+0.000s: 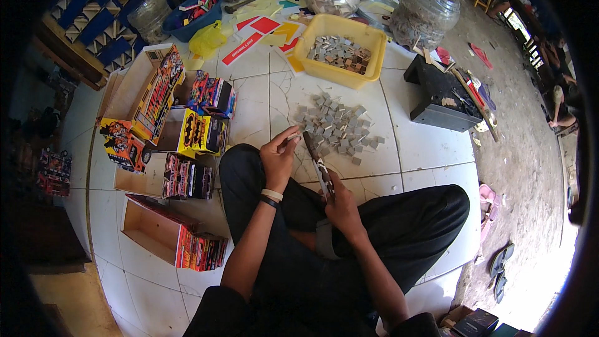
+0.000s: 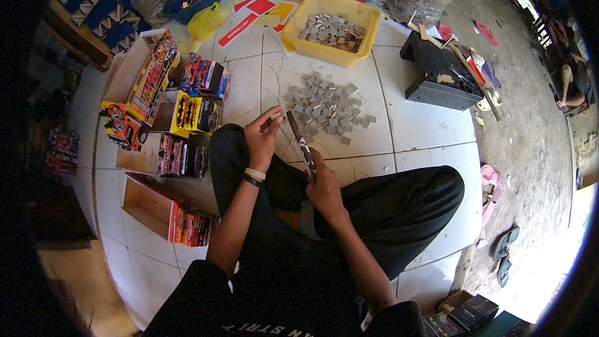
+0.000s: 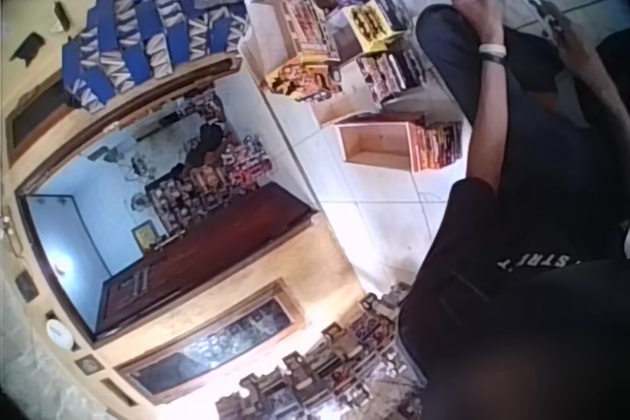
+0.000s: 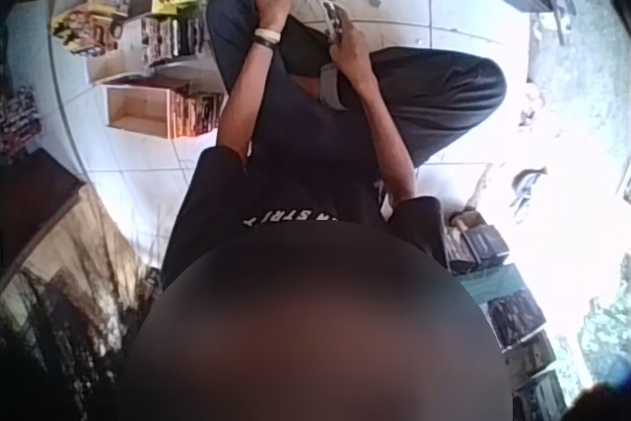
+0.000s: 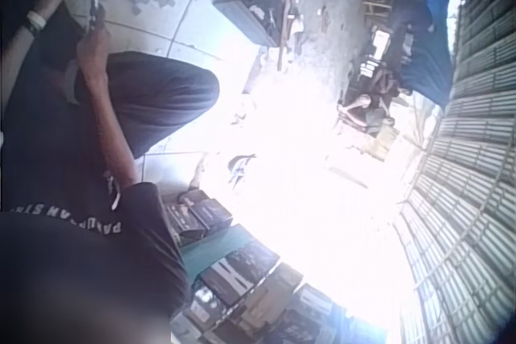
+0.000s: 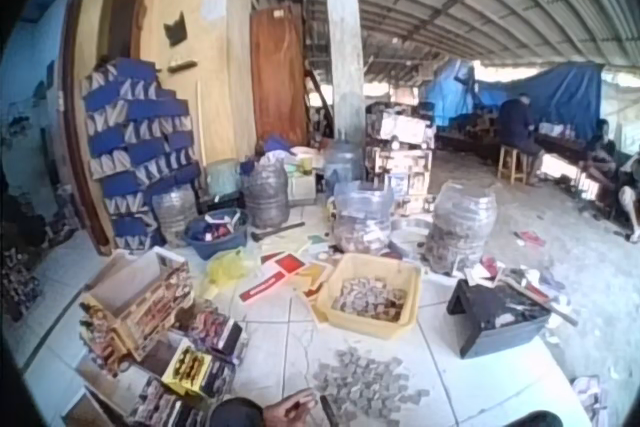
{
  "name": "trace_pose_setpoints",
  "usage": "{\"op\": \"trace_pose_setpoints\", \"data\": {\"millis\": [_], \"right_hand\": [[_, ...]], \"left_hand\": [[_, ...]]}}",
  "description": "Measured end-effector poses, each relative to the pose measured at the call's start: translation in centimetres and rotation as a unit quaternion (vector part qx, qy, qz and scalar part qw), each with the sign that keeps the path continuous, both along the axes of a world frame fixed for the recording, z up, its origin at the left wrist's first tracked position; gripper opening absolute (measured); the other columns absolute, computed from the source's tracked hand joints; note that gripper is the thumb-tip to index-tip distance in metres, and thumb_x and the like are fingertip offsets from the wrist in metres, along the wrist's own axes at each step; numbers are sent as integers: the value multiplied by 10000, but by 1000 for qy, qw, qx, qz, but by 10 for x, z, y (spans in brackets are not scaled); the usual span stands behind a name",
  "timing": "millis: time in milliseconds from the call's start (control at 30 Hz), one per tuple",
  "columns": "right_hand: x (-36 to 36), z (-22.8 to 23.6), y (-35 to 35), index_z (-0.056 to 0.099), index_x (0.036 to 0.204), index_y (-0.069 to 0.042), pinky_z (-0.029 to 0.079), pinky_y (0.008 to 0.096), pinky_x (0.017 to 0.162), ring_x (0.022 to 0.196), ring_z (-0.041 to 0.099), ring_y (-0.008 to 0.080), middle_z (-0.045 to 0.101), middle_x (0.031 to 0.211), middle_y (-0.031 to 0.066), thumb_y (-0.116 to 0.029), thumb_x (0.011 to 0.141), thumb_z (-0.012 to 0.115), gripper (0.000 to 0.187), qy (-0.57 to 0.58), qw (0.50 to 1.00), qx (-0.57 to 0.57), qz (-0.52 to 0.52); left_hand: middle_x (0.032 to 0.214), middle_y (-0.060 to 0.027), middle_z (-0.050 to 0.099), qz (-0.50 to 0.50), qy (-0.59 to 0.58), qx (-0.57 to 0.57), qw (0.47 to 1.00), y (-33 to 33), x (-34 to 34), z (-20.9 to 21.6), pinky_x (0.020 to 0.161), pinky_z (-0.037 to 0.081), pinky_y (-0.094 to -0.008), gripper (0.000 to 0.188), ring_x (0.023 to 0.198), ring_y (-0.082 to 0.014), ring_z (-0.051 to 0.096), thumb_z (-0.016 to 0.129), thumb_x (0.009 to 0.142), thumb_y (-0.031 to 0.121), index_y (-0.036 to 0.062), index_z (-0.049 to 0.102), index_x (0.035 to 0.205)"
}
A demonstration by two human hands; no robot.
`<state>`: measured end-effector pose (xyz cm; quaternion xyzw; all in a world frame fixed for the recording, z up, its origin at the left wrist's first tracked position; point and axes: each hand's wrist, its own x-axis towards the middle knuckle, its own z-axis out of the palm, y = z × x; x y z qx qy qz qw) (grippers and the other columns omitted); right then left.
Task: The person sits on the floor and pours small metal pieces from a yellow container onto the tiled floor. They then use pliers to pick up individual pieces, trim their edges, and place them back on the floor in a pile.
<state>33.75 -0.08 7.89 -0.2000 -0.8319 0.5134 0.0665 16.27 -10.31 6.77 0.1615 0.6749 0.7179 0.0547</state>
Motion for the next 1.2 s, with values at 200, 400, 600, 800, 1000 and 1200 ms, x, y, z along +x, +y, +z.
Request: {"op": "trace_pose_setpoints", "data": {"millis": [200, 400, 600, 800, 1000, 1200], "right_hand": [[0, -3, -1, 476, 1392, -55, 536, 467, 828, 988, 708, 440, 707, 976, 261, 134, 859, 518, 567, 14, 1000, 6, 0], [0, 3, -2, 473, 1408, -60, 532, 475, 817, 992, 692, 466, 695, 999, 278, 128, 877, 533, 566, 0, 1000, 3, -3], [0, 7, -4, 469, 1439, -63, 520, 477, 787, 934, 672, 480, 677, 974, 276, 125, 881, 548, 595, 31, 999, 22, -6], [1, 9, -4, 437, 1488, -57, 505, 485, 777, 915, 652, 482, 664, 973, 279, 124, 876, 570, 652, 23, 999, 30, 1], [2, 13, -3, 416, 1515, -70, 495, 512, 784, 950, 638, 507, 657, 1029, 305, 107, 888, 590, 675, 21, 999, 35, 10], [1, 14, 2, 359, 1563, -81, 507, 471, 867, 1032, 626, 507, 643, 1116, 329, 101, 893, 573, 727, 35, 998, 4, 44]], "left_hand": [[1148, -144, 746, 0, 3, 3, 1000, 0, 2, 1, 917, 569, -266, 282, 1026, -162, 716, 650, 945, -73, -52, 707, 1220], [1150, -140, 747, 1, 8, -24, 1000, 0, 1, 3, 919, 570, -269, 278, 1032, -165, 718, 644, 942, -81, -58, 710, 1211], [1151, -147, 748, -2, 19, -11, 1000, 1, 3, 2, 921, 574, -273, 281, 1032, -176, 724, 640, 936, -91, -56, 714, 1205], [1134, -128, 761, 4, 40, -15, 999, 1, 1, -1, 890, 566, -261, 269, 1007, -151, 721, 661, 935, -69, -29, 735, 1191], [1114, -130, 770, 12, 31, -33, 999, 0, 0, -2, 876, 567, -255, 274, 999, -147, 727, 651, 922, -100, -22, 751, 1165], [1114, -105, 769, 15, 33, -19, 999, 0, 0, -2, 879, 554, -249, 262, 988, -128, 713, 674, 932, -61, -24, 745, 1181]]}}
